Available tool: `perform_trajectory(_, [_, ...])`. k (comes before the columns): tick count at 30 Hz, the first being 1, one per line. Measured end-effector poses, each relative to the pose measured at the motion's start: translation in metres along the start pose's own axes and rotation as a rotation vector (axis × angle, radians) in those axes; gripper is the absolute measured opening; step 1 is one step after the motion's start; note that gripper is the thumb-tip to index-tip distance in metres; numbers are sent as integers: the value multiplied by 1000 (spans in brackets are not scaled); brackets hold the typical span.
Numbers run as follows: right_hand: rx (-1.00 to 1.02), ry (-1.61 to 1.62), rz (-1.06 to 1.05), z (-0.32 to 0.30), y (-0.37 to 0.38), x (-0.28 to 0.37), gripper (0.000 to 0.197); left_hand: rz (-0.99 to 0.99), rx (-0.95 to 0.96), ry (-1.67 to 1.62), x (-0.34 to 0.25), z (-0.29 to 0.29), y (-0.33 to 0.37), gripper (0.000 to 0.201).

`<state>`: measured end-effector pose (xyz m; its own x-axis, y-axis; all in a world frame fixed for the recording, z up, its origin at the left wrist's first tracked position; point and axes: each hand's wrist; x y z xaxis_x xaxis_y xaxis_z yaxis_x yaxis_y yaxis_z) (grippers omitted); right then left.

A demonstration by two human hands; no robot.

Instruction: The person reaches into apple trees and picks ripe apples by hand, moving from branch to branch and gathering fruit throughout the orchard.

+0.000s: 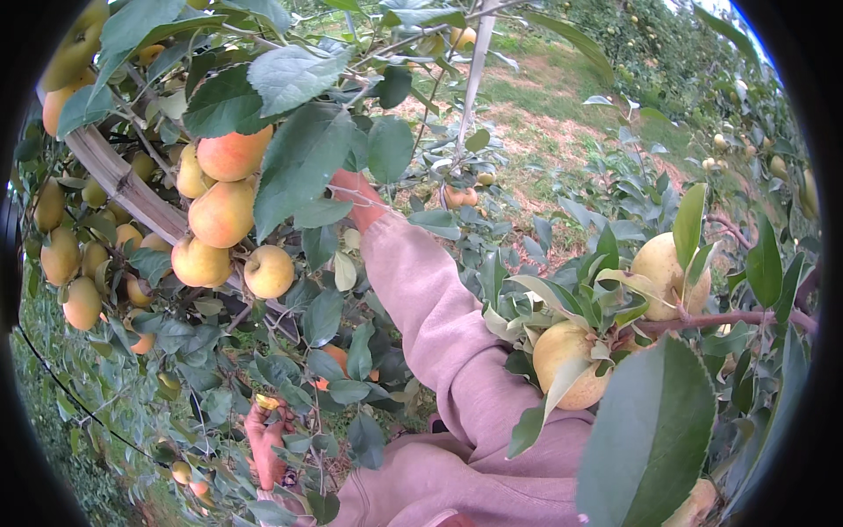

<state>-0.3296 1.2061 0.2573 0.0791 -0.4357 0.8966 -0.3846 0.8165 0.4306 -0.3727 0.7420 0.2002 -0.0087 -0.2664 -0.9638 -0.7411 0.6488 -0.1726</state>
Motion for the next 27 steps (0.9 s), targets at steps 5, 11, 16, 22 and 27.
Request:
perform_trajectory(5, [7, 156, -42, -7, 9, -6, 29, 20, -13, -23, -2, -2, 0, 19])
perform_trajectory(11, [95, 425, -61, -6, 18, -17, 22, -4, -82, 1, 16, -5, -9, 22])
perform_trajectory(16, [157, 562, -106, -7, 33, -31, 17, 71, -96, 38, 33, -5, -8, 17])
perform_trajectory(22, [140, 500, -119, 5, 41, -19, 16, 85, -107, 48, 39, -10, -11, 16])
perform_trajectory(27, [116, 429, -120, 4, 43, -9, 17, 32, -111, -9, 44, -14, -14, 16])
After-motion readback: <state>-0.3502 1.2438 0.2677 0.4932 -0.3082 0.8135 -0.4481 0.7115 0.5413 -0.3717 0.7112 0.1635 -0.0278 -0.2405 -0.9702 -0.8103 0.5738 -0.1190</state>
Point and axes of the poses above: each hand's wrist, its own y-axis towards the middle knuckle, its own z-axis out of the palm, x = y × z, and after that the axes turned 10 degrees about y, right-handed
